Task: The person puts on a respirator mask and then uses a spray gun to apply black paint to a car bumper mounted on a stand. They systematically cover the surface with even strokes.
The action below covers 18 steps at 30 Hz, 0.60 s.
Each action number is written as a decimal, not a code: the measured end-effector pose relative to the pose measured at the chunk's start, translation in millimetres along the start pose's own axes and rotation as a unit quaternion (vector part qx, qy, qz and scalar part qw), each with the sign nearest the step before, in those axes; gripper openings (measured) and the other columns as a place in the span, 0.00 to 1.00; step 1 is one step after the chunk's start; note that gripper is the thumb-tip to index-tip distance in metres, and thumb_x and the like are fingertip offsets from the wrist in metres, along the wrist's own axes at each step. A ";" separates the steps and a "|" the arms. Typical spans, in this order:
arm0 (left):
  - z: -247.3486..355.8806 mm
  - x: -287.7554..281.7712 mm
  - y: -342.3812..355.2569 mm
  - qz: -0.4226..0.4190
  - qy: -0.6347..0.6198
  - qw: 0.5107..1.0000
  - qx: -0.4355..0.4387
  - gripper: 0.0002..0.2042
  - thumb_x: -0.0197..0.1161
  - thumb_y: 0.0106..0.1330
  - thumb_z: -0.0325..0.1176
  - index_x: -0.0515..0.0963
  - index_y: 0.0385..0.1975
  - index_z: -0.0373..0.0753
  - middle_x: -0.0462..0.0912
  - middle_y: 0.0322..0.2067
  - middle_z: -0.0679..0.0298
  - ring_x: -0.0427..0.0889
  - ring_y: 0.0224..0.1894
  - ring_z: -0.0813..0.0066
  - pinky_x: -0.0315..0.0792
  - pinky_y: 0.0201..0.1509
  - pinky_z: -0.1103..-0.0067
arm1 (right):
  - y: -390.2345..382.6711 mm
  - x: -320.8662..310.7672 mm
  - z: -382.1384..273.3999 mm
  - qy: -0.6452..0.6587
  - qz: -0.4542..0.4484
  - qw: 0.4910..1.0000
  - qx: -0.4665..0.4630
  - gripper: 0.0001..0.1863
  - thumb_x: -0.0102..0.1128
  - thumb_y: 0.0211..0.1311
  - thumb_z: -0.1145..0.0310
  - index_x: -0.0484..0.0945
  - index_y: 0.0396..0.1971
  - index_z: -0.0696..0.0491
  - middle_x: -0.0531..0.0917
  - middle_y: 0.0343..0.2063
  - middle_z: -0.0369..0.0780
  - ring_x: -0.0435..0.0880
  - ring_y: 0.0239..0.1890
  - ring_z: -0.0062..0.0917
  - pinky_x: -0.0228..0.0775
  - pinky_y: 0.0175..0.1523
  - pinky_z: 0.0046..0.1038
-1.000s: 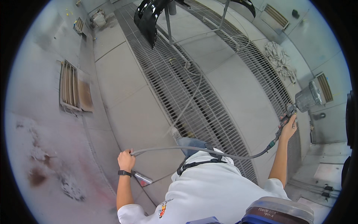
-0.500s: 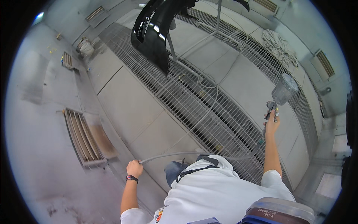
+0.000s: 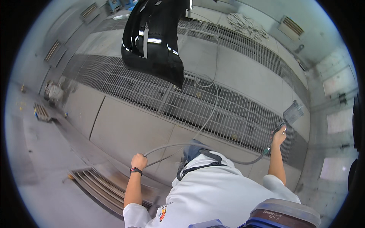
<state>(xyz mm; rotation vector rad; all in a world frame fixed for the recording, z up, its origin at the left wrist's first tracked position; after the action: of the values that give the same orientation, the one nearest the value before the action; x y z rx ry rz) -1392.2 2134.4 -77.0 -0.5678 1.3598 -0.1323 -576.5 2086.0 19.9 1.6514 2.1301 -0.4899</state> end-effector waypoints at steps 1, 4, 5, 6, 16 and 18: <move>-15.9 -14.6 19.1 0.009 0.004 1.000 0.005 0.13 0.58 0.63 0.36 0.86 0.35 0.33 0.86 0.36 0.41 0.85 0.42 0.38 0.79 0.51 0.54 | -20.1 -3.6 8.6 0.010 0.003 0.999 0.044 0.38 0.41 0.76 0.38 0.80 0.40 0.65 0.82 0.17 0.45 0.75 0.10 0.27 0.68 0.14 0.29; -51.5 -50.1 78.2 0.011 0.004 0.999 0.041 0.13 0.59 0.63 0.36 0.87 0.34 0.36 0.86 0.36 0.42 0.86 0.41 0.41 0.80 0.49 0.56 | -70.4 -6.5 13.9 -0.006 0.088 0.994 0.064 0.38 0.40 0.77 0.39 0.78 0.32 0.64 0.82 0.17 0.46 0.77 0.12 0.28 0.71 0.17 0.31; -58.9 -57.3 99.3 0.002 0.009 0.998 0.064 0.13 0.59 0.63 0.36 0.87 0.35 0.36 0.86 0.36 0.43 0.86 0.41 0.41 0.80 0.50 0.56 | -86.2 -1.9 17.0 0.000 0.090 0.992 0.086 0.38 0.40 0.77 0.39 0.78 0.30 0.64 0.82 0.17 0.46 0.78 0.13 0.28 0.71 0.17 0.32; -68.1 -63.6 117.1 -0.003 0.014 0.997 0.082 0.13 0.59 0.64 0.37 0.87 0.35 0.36 0.86 0.35 0.43 0.86 0.41 0.41 0.80 0.50 0.56 | -102.0 4.3 18.6 0.003 0.102 0.990 0.102 0.38 0.41 0.76 0.38 0.78 0.29 0.64 0.82 0.18 0.46 0.78 0.14 0.29 0.72 0.19 0.32; -251.7 -152.3 292.0 -0.034 0.012 0.998 0.057 0.14 0.59 0.67 0.39 0.87 0.36 0.34 0.85 0.36 0.40 0.85 0.44 0.39 0.78 0.52 0.54 | -263.1 190.0 -3.5 0.009 0.186 0.958 0.217 0.44 0.41 0.73 0.34 0.78 0.30 0.70 0.84 0.22 0.49 0.83 0.18 0.37 0.78 0.22 0.35; -282.1 -181.5 334.1 -0.030 -0.001 0.998 0.049 0.13 0.60 0.66 0.36 0.86 0.37 0.34 0.85 0.36 0.39 0.85 0.44 0.39 0.78 0.51 0.54 | -291.0 225.3 -20.2 0.006 0.203 0.958 0.204 0.45 0.40 0.73 0.34 0.78 0.30 0.71 0.84 0.22 0.50 0.85 0.19 0.39 0.80 0.24 0.37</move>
<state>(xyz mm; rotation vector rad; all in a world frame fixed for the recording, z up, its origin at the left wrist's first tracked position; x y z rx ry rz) -1777.4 2408.9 -97.0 -0.5261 1.3262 -0.2462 -910.9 2213.1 -68.9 2.2510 1.6987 -0.8231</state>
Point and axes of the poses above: each hand's wrist, its own y-axis towards the middle knuckle, its own x-axis out of the palm, z = x × y, the point moved 6 cm from there along y, towards the middle knuckle
